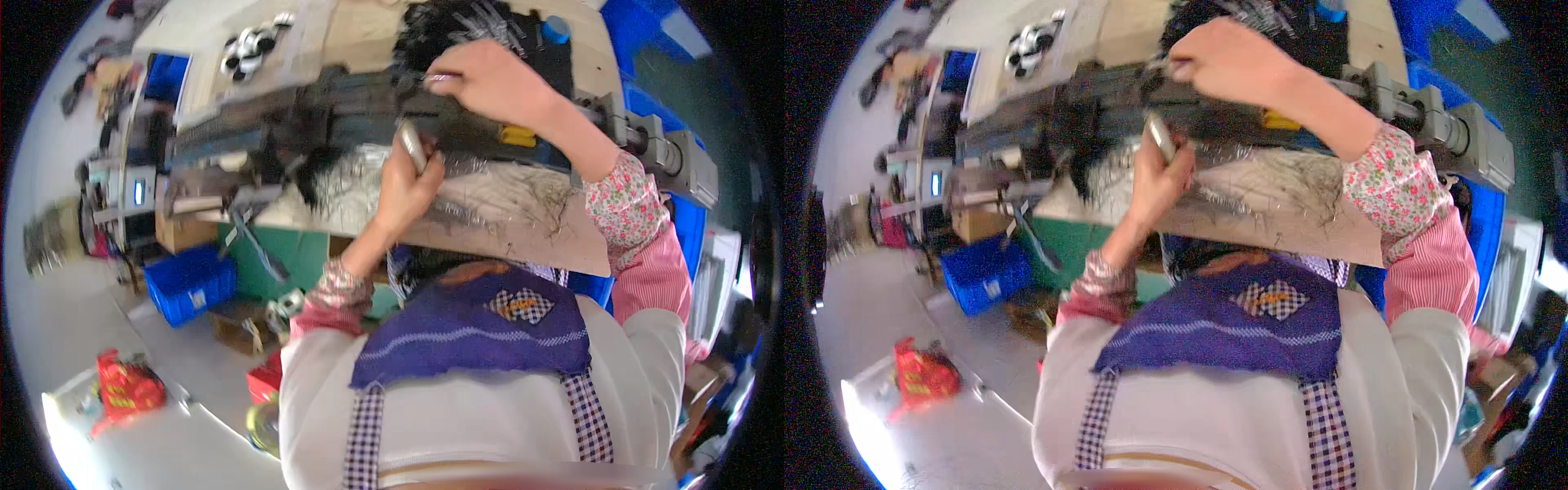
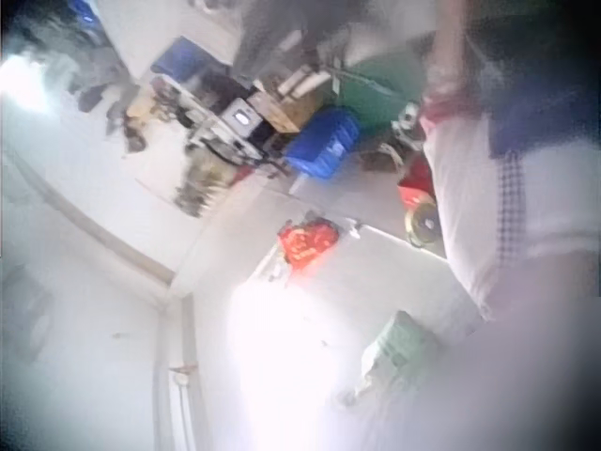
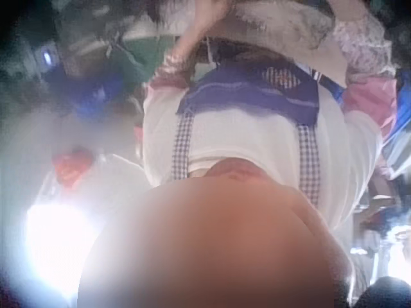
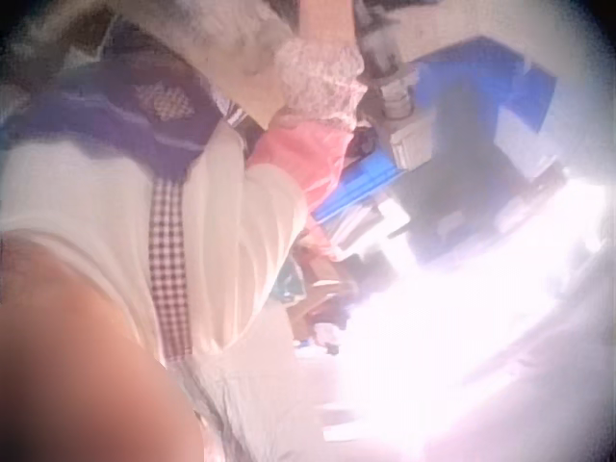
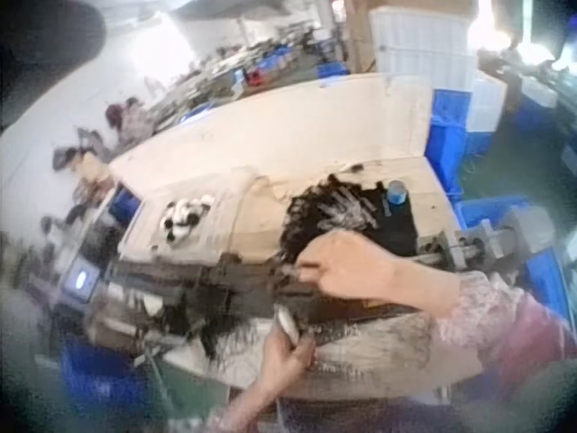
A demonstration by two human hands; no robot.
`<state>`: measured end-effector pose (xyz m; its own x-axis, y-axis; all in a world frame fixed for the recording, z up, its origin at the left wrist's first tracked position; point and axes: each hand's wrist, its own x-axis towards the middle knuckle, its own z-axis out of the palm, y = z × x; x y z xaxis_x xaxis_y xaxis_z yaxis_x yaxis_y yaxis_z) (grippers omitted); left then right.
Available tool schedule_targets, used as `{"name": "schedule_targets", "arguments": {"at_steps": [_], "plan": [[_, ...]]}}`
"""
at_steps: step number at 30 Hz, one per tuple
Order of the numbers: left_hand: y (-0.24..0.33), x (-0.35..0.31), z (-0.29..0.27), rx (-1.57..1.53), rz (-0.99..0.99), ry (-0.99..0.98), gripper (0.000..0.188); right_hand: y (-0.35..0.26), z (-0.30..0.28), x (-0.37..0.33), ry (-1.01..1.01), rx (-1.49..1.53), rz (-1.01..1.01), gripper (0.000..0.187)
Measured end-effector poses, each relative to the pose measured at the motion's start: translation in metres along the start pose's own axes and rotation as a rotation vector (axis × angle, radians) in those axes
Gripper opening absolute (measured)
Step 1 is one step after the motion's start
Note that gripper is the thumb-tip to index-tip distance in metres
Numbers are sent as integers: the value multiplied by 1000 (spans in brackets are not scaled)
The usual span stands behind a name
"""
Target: Assembling and trimming fine black fibers to create small brush or eyelash bundles using a specialized machine and hand tools.
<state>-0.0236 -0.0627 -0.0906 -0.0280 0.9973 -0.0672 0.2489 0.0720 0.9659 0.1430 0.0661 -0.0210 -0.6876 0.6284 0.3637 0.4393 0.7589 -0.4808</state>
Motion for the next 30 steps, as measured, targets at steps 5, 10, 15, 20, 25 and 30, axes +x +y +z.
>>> {"name": "schedule_targets", "arguments": {"at_steps": [5, 10, 15, 20, 25, 30], "plan": [[-32, -39, -55, -217, -202, 78, 30, -57, -6, -62, 129, -256, -34, 25], [-56, -46, -134, -410, -250, 664, 39, -18, 23, -107, 13, -492, 315, 29], [-70, -24, -144, -604, -191, 646, 30, 25, 40, -98, -113, -518, 511, 13], [-73, -22, -123, -796, -54, 735, 23, -8, 19, -123, -27, -322, 369, 14], [20, -23, -36, -635, 226, 536, 21, -49, -21, -156, 5, -37, 369, 16], [77, 15, 46, -793, -228, -457, 26, -53, -34, -152, -141, 47, 325, 16]]}}
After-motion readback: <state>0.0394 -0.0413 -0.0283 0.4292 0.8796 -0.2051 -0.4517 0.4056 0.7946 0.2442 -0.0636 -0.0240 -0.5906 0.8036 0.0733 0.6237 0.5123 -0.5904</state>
